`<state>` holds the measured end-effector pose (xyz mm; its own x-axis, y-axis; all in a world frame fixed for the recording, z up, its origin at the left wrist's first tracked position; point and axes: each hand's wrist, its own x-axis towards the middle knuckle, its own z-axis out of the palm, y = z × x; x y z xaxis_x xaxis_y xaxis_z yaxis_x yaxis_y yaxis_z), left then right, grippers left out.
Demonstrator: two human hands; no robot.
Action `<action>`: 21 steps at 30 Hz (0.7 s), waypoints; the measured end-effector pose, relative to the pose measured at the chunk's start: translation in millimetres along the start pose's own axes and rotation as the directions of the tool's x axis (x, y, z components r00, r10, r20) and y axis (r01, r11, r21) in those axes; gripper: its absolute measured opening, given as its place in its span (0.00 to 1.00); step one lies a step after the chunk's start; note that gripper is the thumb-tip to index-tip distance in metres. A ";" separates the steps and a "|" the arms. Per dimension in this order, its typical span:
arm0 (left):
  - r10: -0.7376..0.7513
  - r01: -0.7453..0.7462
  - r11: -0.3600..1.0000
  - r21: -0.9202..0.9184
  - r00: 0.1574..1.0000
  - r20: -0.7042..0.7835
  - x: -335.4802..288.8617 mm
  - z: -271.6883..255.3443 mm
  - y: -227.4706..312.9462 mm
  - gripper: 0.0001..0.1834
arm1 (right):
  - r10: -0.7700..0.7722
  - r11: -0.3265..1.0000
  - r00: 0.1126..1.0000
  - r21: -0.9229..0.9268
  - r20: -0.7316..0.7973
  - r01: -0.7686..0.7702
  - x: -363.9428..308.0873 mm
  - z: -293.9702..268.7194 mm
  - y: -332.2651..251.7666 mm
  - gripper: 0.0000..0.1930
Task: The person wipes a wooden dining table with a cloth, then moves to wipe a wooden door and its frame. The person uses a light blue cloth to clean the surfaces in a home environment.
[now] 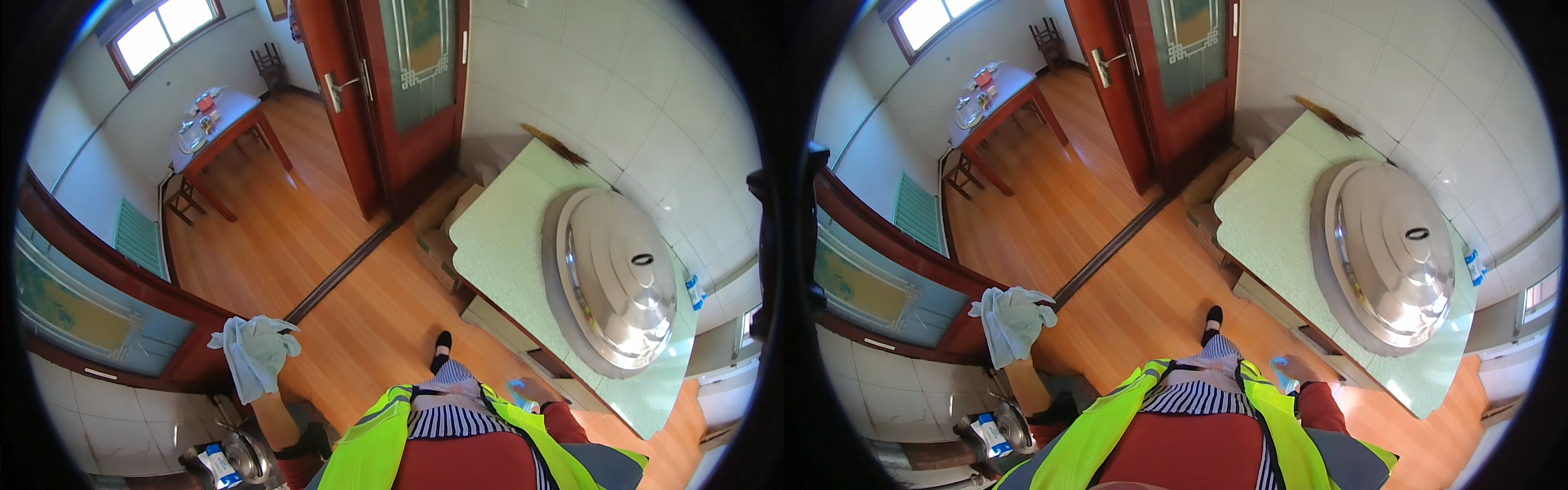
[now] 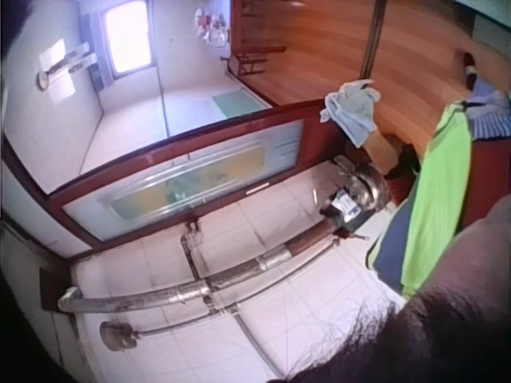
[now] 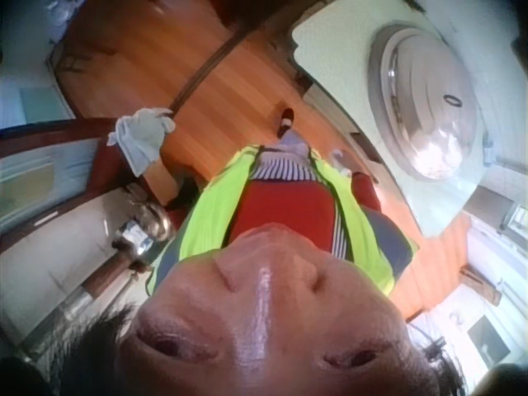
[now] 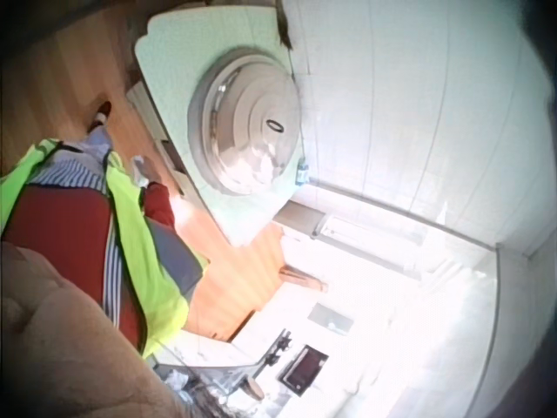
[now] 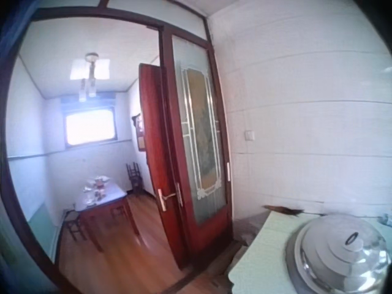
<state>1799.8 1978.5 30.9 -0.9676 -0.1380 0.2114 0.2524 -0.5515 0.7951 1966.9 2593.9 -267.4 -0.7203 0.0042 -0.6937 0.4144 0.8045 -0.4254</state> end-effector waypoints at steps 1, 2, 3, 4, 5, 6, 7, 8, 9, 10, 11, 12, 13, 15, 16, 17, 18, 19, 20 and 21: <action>-0.019 0.019 0.995 -0.102 1.000 0.000 9.0 4.4 1.2 0.16 | 0.015 1.000 1.000 -0.024 0.015 -0.014 7.9 -6.4 -1.5 0.24; -0.019 0.021 0.990 -0.140 1.000 0.012 17.6 3.8 -3.1 0.16 | 0.027 0.999 0.999 -0.046 0.030 -0.026 19.4 -10.2 2.7 0.24; -0.024 0.027 0.988 -0.150 0.999 0.025 27.8 9.1 -2.4 0.16 | 0.042 0.997 0.998 -0.068 0.050 -0.038 28.0 -18.1 2.2 0.24; -0.018 0.023 0.990 -0.136 0.999 0.039 39.1 12.2 -3.0 0.17 | 0.049 0.996 0.997 -0.081 0.060 -0.044 40.2 -24.8 0.8 0.24; -0.013 0.020 0.993 -0.120 0.998 0.058 52.9 14.8 -5.0 0.17 | 0.052 0.995 0.996 -0.088 0.069 -0.046 53.1 -31.7 -0.6 0.24; -0.010 0.018 0.995 -0.102 0.997 0.076 68.1 17.4 -6.1 0.17 | 0.049 0.996 0.996 -0.083 0.072 -0.043 65.3 -39.4 -3.4 0.23; -0.003 0.011 0.997 -0.080 0.995 0.100 85.7 20.4 -8.1 0.17 | 0.043 0.996 0.996 -0.077 0.074 -0.037 78.9 -47.6 -7.8 0.23; 0.001 0.006 0.998 -0.057 0.992 0.125 103.9 24.2 -8.8 0.18 | 0.033 0.997 0.997 -0.073 0.075 -0.028 92.3 -55.3 -14.6 0.23; 0.006 -0.002 1.000 -0.031 0.988 0.157 121.8 23.5 -13.4 0.18 | 0.019 0.998 0.997 -0.064 0.071 -0.015 109.7 -62.5 -19.5 0.23; 0.011 -0.013 1.000 0.010 0.983 0.183 141.9 27.1 -15.0 0.19 | 0.008 0.998 0.998 -0.057 0.067 -0.005 122.0 -71.4 -28.4 0.22; -0.013 0.010 1.000 0.018 0.980 0.197 162.8 29.6 -17.4 0.19 | -0.003 0.999 0.998 -0.040 0.060 0.006 133.0 -79.4 -36.9 0.22; 0.031 -0.076 0.980 0.185 0.971 0.235 185.7 32.5 -20.2 0.19 | -0.008 1.000 0.999 -0.026 0.042 0.009 145.1 -90.4 -46.2 0.22; 0.051 -0.133 0.942 0.308 0.964 0.260 209.3 36.5 -23.5 0.20 | 0.002 0.999 1.000 -0.041 0.023 -0.001 157.5 -101.3 -56.0 0.22; 0.177 -0.313 0.681 0.662 0.948 0.266 254.0 52.5 -32.8 0.19 | -0.009 1.000 0.999 -0.018 -0.032 0.008 181.5 -125.6 -76.1 0.26; 0.237 -0.369 0.491 0.789 0.928 0.286 271.8 60.4 -38.3 0.19 | -0.039 0.998 0.998 -0.058 -0.052 0.036 194.9 -134.5 -84.9 0.26; 0.273 -0.420 0.263 0.868 0.896 0.351 285.0 74.1 -36.5 0.16 | -0.063 0.992 0.996 -0.111 -0.058 0.056 202.8 -142.9 -95.5 0.26; 0.306 -0.440 0.018 0.898 0.857 0.414 297.8 90.1 -33.8 0.13 | -0.073 0.992 0.995 -0.112 -0.065 0.065 210.8 -152.1 -105.6 0.26; 0.295 -0.462 -0.230 0.857 0.806 0.513 307.8 107.6 -37.4 0.08 | -0.070 0.990 0.995 -0.128 -0.066 0.061 220.7 -162.2 -114.2 0.26; 0.254 -0.453 -0.464 0.762 0.756 0.604 313.3 126.6 -38.9 0.07 | -0.048 0.987 0.997 -0.157 -0.057 0.039 224.1 -171.0 -120.6 0.26; 0.187 -0.419 -0.667 0.617 0.707 0.682 319.1 143.5 -39.4 0.11 | -0.068 0.992 0.996 -0.112 -0.055 0.062 226.9 -179.1 -126.0 0.26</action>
<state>1482.0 2074.2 148.6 -0.6317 0.3604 0.6863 0.2410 0.9328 -0.2680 1651.6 2599.8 -267.0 -0.7763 -0.0179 -0.6301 0.3042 0.8649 -0.3993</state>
